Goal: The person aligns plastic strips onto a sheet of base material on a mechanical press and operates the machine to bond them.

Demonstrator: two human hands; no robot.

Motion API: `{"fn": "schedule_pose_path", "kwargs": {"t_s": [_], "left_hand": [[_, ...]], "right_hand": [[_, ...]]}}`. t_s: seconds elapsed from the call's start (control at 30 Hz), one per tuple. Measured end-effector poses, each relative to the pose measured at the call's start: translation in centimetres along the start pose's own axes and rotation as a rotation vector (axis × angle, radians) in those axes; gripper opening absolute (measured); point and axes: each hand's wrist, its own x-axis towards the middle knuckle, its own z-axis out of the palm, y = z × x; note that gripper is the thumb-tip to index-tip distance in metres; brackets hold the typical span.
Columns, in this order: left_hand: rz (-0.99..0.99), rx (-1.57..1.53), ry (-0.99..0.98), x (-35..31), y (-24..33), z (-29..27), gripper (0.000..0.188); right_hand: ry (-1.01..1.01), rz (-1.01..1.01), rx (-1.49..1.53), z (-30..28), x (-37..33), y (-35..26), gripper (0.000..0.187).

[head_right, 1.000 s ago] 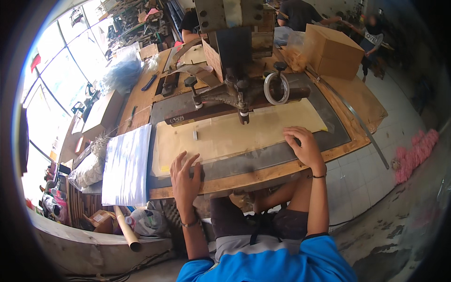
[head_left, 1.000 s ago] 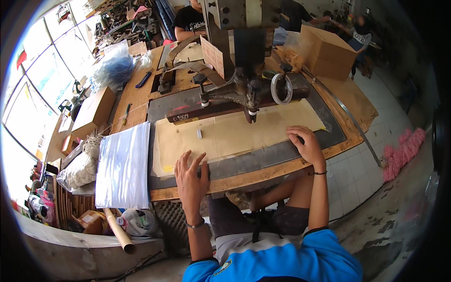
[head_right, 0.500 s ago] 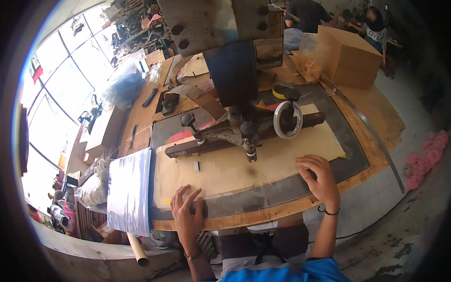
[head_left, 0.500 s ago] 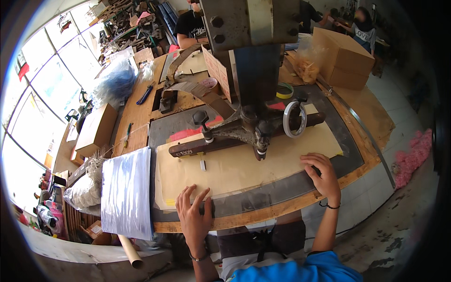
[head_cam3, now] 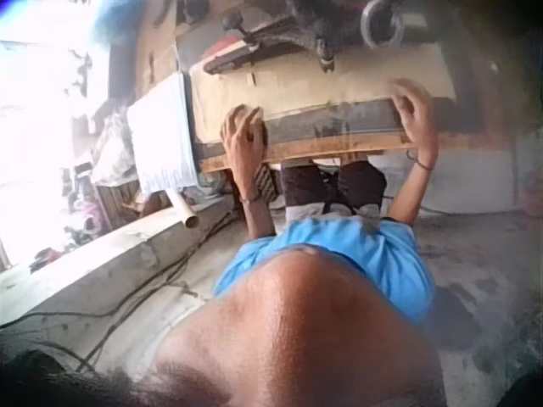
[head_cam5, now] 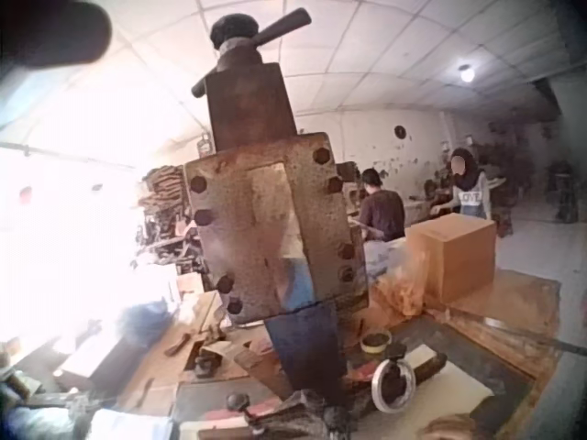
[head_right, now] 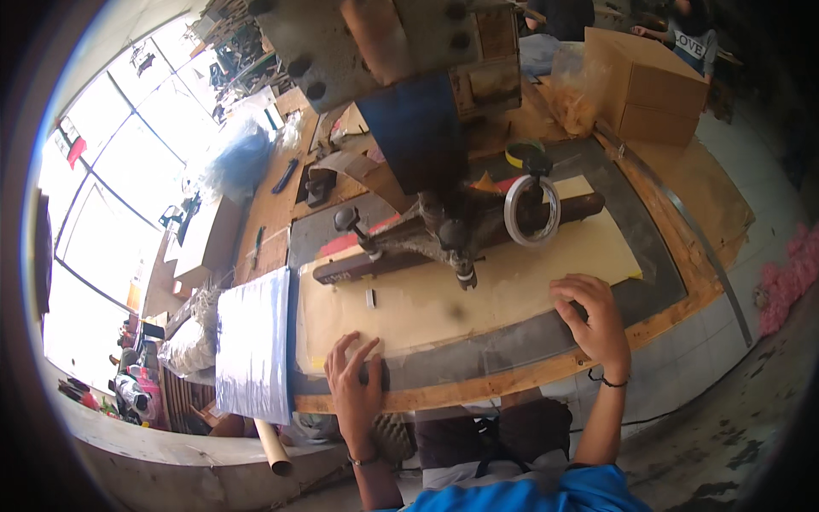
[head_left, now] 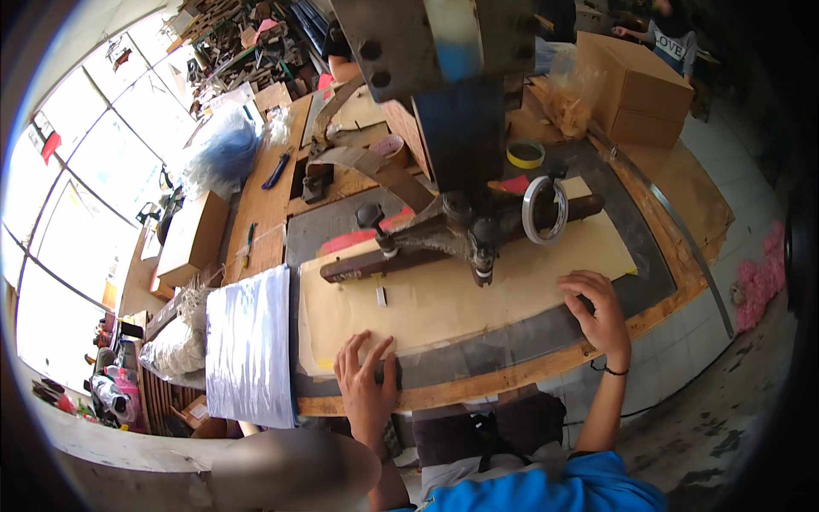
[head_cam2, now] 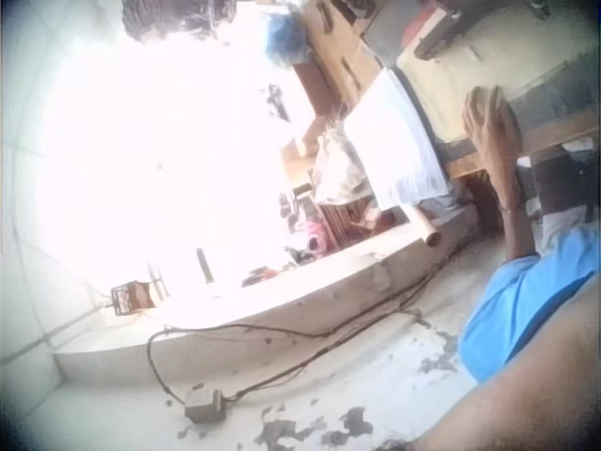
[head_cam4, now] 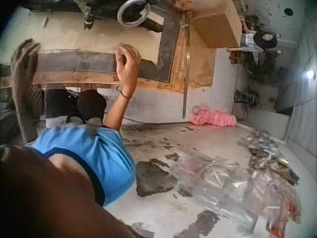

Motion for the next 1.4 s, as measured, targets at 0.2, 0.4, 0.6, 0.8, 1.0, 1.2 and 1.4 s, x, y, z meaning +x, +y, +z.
{"fn": "schedule_pose_path", "kwargs": {"t_s": [0.2, 0.4, 0.6, 0.8, 1.0, 1.2, 1.4], "left_hand": [[0.04, 0.002, -0.014, -0.1, -0.4, 0.8, 0.027], [0.048, -0.032, 0.006, -0.4, -0.5, 0.2, 0.027], [0.045, -0.026, 0.014, -0.5, -0.7, 0.3, 0.027], [0.051, -0.106, 0.007, -0.8, -0.6, 0.2, 0.025], [0.163, -0.153, -0.013, -0.6, -0.6, 0.0, 0.024], [0.167, -0.147, -0.009, -0.6, -0.5, -0.1, 0.023], [0.168, -0.133, -0.029, -0.5, -0.2, -0.2, 0.023]], "right_hand": [[-0.006, -0.027, -0.049, 0.1, -0.5, 0.3, 0.023], [0.002, -0.052, -0.047, 0.4, -0.4, 0.1, 0.024], [-0.011, -0.036, -0.078, 0.4, -0.6, 0.2, 0.024], [-0.018, -0.042, -0.088, 0.3, -0.7, 0.0, 0.025], [-0.012, -0.049, -0.09, 0.5, -0.7, 0.0, 0.025], [-0.015, -0.065, -0.084, 0.4, -0.6, 0.0, 0.026], [-0.019, -0.068, -0.094, 0.4, -0.8, 0.3, 0.027]]}}
